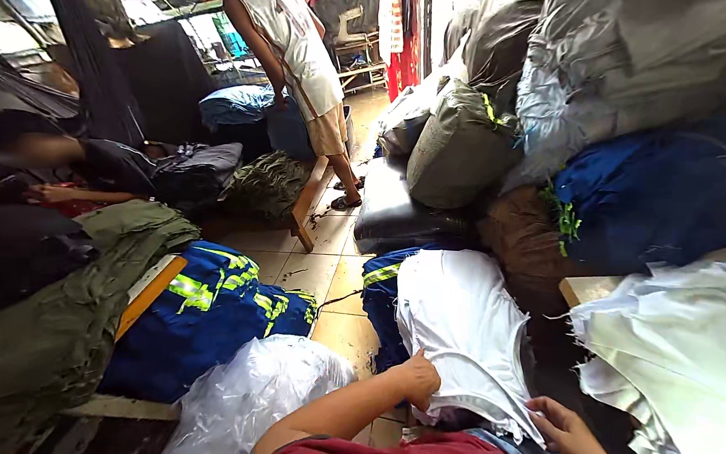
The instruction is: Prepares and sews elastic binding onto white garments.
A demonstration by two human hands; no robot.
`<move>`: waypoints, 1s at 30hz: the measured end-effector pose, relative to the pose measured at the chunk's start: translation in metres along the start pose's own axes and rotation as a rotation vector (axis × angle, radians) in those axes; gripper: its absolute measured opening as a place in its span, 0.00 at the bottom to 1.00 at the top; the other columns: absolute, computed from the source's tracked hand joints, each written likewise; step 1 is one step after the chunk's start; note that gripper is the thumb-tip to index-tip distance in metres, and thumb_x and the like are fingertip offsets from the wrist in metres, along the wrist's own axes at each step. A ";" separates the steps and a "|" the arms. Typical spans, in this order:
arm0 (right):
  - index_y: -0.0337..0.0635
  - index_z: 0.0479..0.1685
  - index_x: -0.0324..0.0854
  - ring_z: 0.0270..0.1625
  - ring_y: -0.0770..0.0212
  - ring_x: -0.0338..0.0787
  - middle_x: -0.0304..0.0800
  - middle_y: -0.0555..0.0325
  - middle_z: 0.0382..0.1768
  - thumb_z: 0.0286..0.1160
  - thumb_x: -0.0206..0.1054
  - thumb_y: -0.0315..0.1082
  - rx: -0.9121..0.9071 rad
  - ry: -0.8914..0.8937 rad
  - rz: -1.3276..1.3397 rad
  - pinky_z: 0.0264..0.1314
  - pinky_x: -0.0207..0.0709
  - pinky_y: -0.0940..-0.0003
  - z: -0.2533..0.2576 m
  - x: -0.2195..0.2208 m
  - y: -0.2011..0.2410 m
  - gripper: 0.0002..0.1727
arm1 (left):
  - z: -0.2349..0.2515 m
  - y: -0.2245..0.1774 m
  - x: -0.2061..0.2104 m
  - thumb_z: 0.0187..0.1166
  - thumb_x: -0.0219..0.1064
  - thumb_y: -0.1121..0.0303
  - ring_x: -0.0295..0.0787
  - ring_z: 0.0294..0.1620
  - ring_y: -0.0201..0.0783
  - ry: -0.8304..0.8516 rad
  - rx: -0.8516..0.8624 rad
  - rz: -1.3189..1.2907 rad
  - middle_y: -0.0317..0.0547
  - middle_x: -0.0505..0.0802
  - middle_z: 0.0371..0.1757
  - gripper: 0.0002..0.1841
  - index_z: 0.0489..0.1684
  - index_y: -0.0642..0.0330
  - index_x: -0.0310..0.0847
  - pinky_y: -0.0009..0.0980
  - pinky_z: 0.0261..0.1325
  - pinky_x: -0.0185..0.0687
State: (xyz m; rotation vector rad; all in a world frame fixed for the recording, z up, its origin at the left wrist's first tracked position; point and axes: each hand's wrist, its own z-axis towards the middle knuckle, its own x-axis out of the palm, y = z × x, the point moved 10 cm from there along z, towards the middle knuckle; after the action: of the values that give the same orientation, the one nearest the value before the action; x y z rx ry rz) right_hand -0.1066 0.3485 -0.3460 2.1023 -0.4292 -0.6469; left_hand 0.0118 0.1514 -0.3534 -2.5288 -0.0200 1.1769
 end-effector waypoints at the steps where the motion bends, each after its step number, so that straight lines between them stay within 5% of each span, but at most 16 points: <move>1: 0.26 0.62 0.79 0.37 0.59 0.87 0.87 0.44 0.42 0.82 0.63 0.27 -0.005 -0.014 0.017 0.43 0.84 0.58 -0.004 -0.003 0.003 0.15 | -0.003 -0.006 -0.001 0.70 0.75 0.70 0.83 0.65 0.71 0.050 0.015 0.011 0.71 0.91 0.51 0.15 0.40 0.78 0.87 0.72 0.79 0.56; 3: 0.26 0.61 0.79 0.38 0.60 0.87 0.88 0.46 0.42 0.81 0.64 0.27 -0.012 -0.030 0.030 0.44 0.84 0.59 -0.008 -0.003 0.007 0.15 | -0.005 -0.012 0.005 0.71 0.76 0.67 0.84 0.63 0.70 0.119 0.021 0.050 0.71 0.91 0.50 0.16 0.41 0.78 0.87 0.73 0.76 0.59; 7: 0.25 0.72 0.74 0.52 0.45 0.90 0.83 0.31 0.62 0.79 0.67 0.27 -0.048 -0.092 0.028 0.55 0.85 0.50 -0.024 -0.003 0.005 0.24 | 0.002 -0.019 -0.011 0.77 0.73 0.61 0.82 0.67 0.72 0.074 -0.037 0.005 0.74 0.89 0.57 0.23 0.52 0.80 0.84 0.74 0.74 0.62; 13: 0.32 0.68 0.79 0.49 0.55 0.94 0.88 0.43 0.60 0.81 0.66 0.33 -0.155 -0.102 0.126 0.53 0.90 0.57 -0.093 -0.017 0.023 0.20 | 0.025 -0.059 -0.111 0.79 0.71 0.53 0.79 0.77 0.62 -0.597 0.137 -0.207 0.64 0.86 0.72 0.29 0.71 0.66 0.81 0.59 0.83 0.67; 14: 0.33 0.67 0.80 0.48 0.58 0.94 0.90 0.47 0.58 0.82 0.65 0.34 -0.199 -0.107 0.150 0.53 0.90 0.60 -0.111 -0.022 0.032 0.20 | 0.040 -0.064 -0.101 0.77 0.72 0.51 0.74 0.81 0.63 -0.592 0.181 -0.175 0.65 0.81 0.78 0.33 0.76 0.65 0.79 0.60 0.86 0.62; 16: 0.33 0.68 0.80 0.49 0.63 0.92 0.90 0.50 0.56 0.84 0.63 0.35 -0.259 -0.181 0.185 0.55 0.87 0.64 -0.155 -0.038 0.050 0.19 | 0.066 -0.075 -0.063 0.76 0.72 0.50 0.57 0.90 0.70 -0.299 0.175 -0.075 0.71 0.66 0.88 0.40 0.85 0.66 0.68 0.66 0.89 0.50; 17: 0.33 0.67 0.80 0.49 0.64 0.91 0.90 0.50 0.55 0.84 0.62 0.35 -0.280 -0.260 0.194 0.57 0.86 0.65 -0.179 -0.048 0.056 0.19 | 0.071 -0.082 -0.052 0.75 0.75 0.52 0.53 0.90 0.74 -0.157 0.164 -0.020 0.74 0.62 0.89 0.42 0.87 0.67 0.65 0.70 0.86 0.52; 20: 0.30 0.61 0.83 0.47 0.69 0.90 0.92 0.50 0.50 0.85 0.61 0.35 -0.322 -0.672 0.179 0.55 0.84 0.72 -0.256 -0.080 0.049 0.17 | 0.059 -0.137 -0.089 0.75 0.75 0.61 0.77 0.76 0.73 0.007 0.353 0.026 0.74 0.82 0.74 0.31 0.76 0.70 0.77 0.71 0.76 0.69; 22: 0.29 0.57 0.84 0.42 0.74 0.89 0.92 0.54 0.44 0.87 0.59 0.36 -0.291 -0.986 0.183 0.48 0.83 0.77 -0.306 -0.094 0.036 0.17 | 0.035 -0.202 -0.141 0.79 0.71 0.64 0.90 0.64 0.57 -0.063 0.698 -0.084 0.62 0.92 0.61 0.21 0.64 0.70 0.86 0.57 0.71 0.81; 25: 0.32 0.47 0.87 0.35 0.80 0.87 0.92 0.61 0.37 0.85 0.61 0.33 -0.292 -1.370 0.076 0.41 0.82 0.84 -0.363 -0.107 0.029 0.13 | -0.001 -0.294 -0.207 0.82 0.66 0.64 0.93 0.56 0.36 -0.322 1.147 -0.170 0.50 0.95 0.54 0.15 0.56 0.65 0.88 0.35 0.64 0.86; 28: 0.35 0.44 0.88 0.34 0.78 0.88 0.91 0.60 0.36 0.82 0.64 0.32 -0.286 -1.525 -0.072 0.39 0.83 0.84 -0.386 -0.117 0.039 0.10 | -0.006 -0.363 -0.248 0.82 0.63 0.67 0.93 0.54 0.37 -0.511 1.320 -0.090 0.49 0.96 0.49 0.12 0.49 0.65 0.90 0.35 0.61 0.87; 30: 0.35 0.44 0.89 0.34 0.77 0.86 0.90 0.59 0.36 0.81 0.65 0.32 -0.281 -1.558 -0.182 0.38 0.81 0.84 -0.391 -0.121 0.047 0.10 | 0.015 -0.398 -0.261 0.80 0.60 0.73 0.94 0.53 0.46 -0.555 1.329 -0.009 0.54 0.96 0.50 0.13 0.50 0.68 0.90 0.44 0.59 0.88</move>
State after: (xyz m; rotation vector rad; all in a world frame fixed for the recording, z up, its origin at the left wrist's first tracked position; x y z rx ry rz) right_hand 0.0231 0.6369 -0.0822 0.9916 -0.8708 -2.2364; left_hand -0.1170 0.4885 -0.0428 -1.0319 0.4484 1.2207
